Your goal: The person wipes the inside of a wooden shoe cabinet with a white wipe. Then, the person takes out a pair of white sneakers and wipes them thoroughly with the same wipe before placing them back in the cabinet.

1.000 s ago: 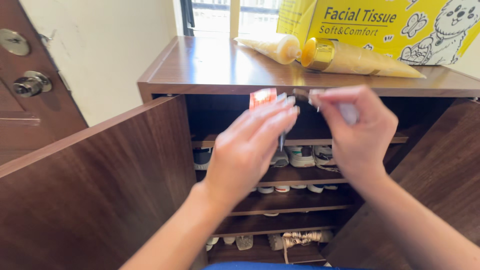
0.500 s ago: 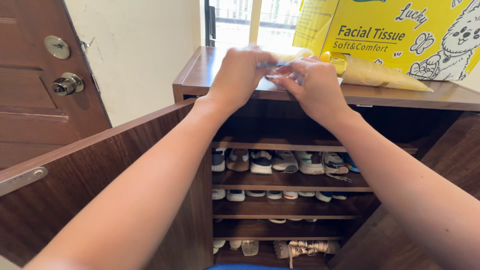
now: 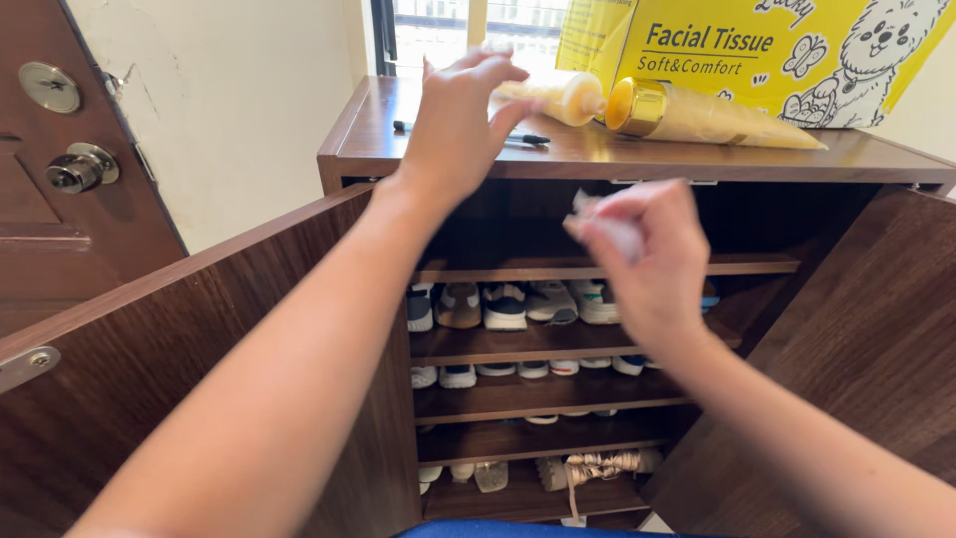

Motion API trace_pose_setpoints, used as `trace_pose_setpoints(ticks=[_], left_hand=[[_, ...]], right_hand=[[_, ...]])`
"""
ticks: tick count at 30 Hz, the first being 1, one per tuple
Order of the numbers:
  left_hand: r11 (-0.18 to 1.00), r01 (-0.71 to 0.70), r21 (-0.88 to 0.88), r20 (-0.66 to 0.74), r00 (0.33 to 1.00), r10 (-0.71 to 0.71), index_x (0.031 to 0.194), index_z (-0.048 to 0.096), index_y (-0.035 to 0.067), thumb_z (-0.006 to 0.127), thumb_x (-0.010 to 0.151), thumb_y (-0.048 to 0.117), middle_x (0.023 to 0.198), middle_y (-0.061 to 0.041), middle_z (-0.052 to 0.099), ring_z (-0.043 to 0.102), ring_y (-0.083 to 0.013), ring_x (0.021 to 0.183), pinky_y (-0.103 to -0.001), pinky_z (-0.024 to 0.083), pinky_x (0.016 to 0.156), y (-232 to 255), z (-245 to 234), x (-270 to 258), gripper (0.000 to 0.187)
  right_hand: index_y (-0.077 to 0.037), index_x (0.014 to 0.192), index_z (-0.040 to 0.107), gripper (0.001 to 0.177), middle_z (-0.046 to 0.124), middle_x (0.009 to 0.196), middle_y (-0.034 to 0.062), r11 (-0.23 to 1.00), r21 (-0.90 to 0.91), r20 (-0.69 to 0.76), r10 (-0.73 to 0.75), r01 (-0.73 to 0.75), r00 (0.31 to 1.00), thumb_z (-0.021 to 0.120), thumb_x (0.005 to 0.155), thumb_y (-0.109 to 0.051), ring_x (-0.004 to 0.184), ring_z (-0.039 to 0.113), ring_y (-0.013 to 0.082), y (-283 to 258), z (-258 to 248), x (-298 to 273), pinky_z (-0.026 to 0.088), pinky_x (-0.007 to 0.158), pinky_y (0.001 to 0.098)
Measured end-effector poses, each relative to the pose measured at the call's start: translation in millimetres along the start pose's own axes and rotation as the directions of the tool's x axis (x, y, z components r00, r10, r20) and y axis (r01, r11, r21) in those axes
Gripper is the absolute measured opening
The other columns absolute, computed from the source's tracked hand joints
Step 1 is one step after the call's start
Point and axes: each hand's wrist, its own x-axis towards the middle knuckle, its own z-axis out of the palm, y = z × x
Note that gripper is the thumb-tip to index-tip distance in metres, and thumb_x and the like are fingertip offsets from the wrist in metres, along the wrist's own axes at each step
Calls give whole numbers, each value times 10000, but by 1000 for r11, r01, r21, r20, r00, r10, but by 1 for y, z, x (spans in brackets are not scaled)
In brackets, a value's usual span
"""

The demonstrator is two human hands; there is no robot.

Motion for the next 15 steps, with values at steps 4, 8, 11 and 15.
trace_pose_setpoints(ticks=[4,8,11,15], left_hand=[[965,242,-103,-169,952,-256,1143,626,80,710,1021,182,1014,-99,593,664,-268,850,-393,523,731,61,-2,-53,180],[951,287,-118,-160,939,-303,1100,588,26,762,852,156,1015,-138,593,635,-308,917,-403,530,770,117,1,-118,329],[371,799,-473,338,553,-761,1307,508,63,837,853,253,1154,-14,538,682,-124,876,-259,578,723,113,22,-146,592],[44,927,-373,679,305,-668,1076,722,-5,723,898,173,943,-107,749,693,-144,819,-274,561,732,90,25,-165,251]], right_hand=[[-53,1013,609,176,690,950,68,564,538,249,604,-626,757,763,931,-76,873,673,153,15,23,-24,560,791,308],[-71,1012,628,125,718,941,61,-13,715,481,735,-699,478,717,930,-102,860,712,178,30,26,-32,594,801,361],[-95,1019,641,122,727,957,49,-154,697,547,745,-700,381,692,913,-125,886,726,179,36,26,-37,608,816,380],[-92,1059,652,136,717,986,57,-86,664,484,806,-743,340,704,939,-129,925,688,182,47,20,-48,587,852,378]])
